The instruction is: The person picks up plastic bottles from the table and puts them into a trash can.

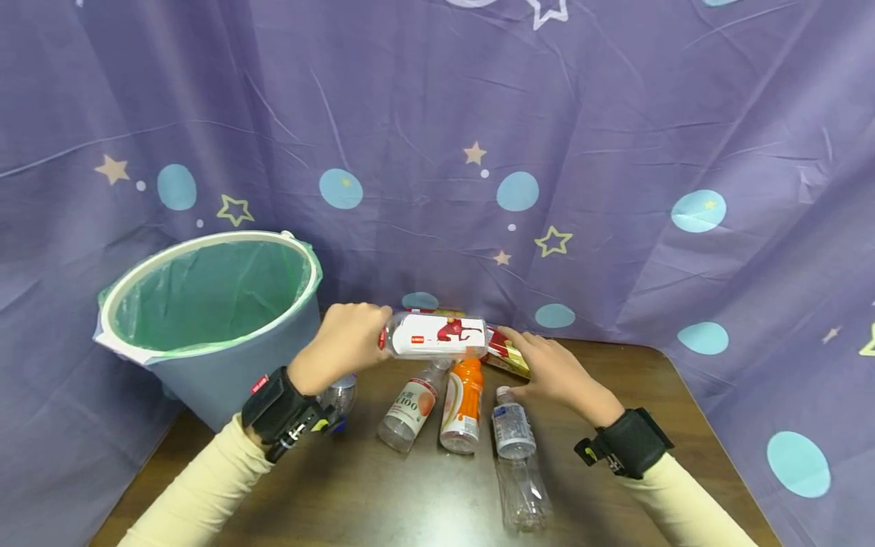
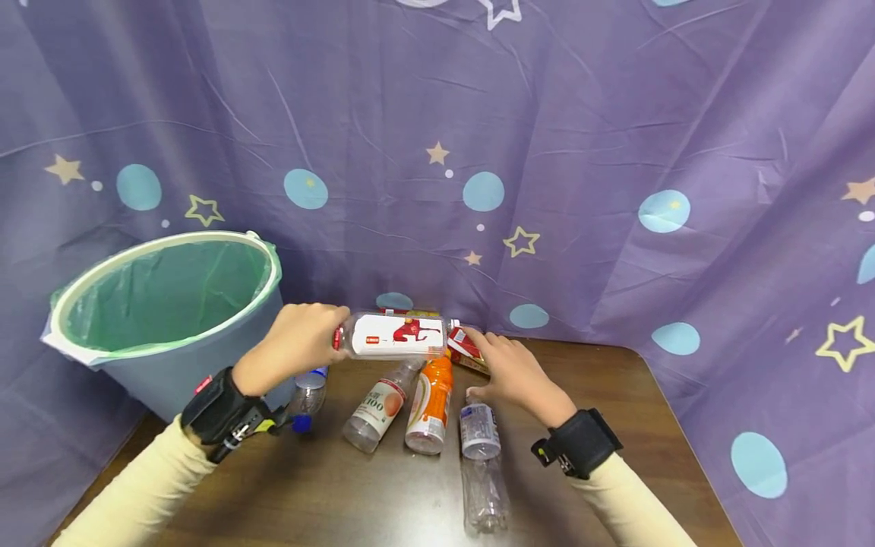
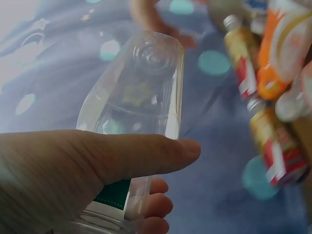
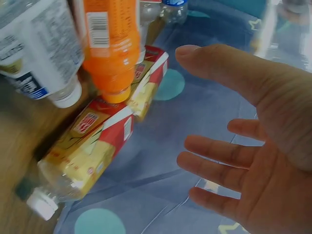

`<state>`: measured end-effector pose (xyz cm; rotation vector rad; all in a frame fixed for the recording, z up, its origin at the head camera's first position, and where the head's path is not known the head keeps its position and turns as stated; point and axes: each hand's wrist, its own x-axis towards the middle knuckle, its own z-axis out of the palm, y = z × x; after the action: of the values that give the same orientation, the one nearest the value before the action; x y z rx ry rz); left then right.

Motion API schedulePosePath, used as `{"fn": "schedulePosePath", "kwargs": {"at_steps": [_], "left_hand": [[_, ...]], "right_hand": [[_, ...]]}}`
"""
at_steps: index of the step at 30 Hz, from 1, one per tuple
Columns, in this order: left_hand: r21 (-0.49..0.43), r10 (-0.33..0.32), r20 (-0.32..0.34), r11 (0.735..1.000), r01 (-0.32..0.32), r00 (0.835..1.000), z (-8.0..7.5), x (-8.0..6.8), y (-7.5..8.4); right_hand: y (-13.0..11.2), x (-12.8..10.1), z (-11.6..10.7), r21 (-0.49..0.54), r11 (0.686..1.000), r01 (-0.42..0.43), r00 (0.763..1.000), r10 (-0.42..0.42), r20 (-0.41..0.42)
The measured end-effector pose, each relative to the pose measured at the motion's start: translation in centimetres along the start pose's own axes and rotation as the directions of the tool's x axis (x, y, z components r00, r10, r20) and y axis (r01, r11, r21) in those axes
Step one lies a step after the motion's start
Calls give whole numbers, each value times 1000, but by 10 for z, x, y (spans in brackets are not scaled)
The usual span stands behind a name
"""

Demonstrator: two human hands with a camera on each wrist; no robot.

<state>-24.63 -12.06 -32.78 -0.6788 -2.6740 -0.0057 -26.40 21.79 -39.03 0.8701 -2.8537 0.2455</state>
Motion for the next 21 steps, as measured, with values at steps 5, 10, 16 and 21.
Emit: {"fn": "schedulePosePath", "kwargs": {"at_steps": [5,10,16,21], "left_hand": [[31,-24,-6,999,24,1000,-40,5,-17],[54,-75,22,996,74,997,-75,10,-33],[57,-122,-11,991,122,993,-105,12,-61],[62,-177,-24,982,178,984,-128,11,-92]], "right_hand": [[10,-8,5,-1,1000,-6,1000,6,7],[19,-15,10,0,1000,-31,999,31,28],[26,-21,15,15,999,-33,999,33,34],[30,-27,17,24,999,-40,999,39,30]]}}
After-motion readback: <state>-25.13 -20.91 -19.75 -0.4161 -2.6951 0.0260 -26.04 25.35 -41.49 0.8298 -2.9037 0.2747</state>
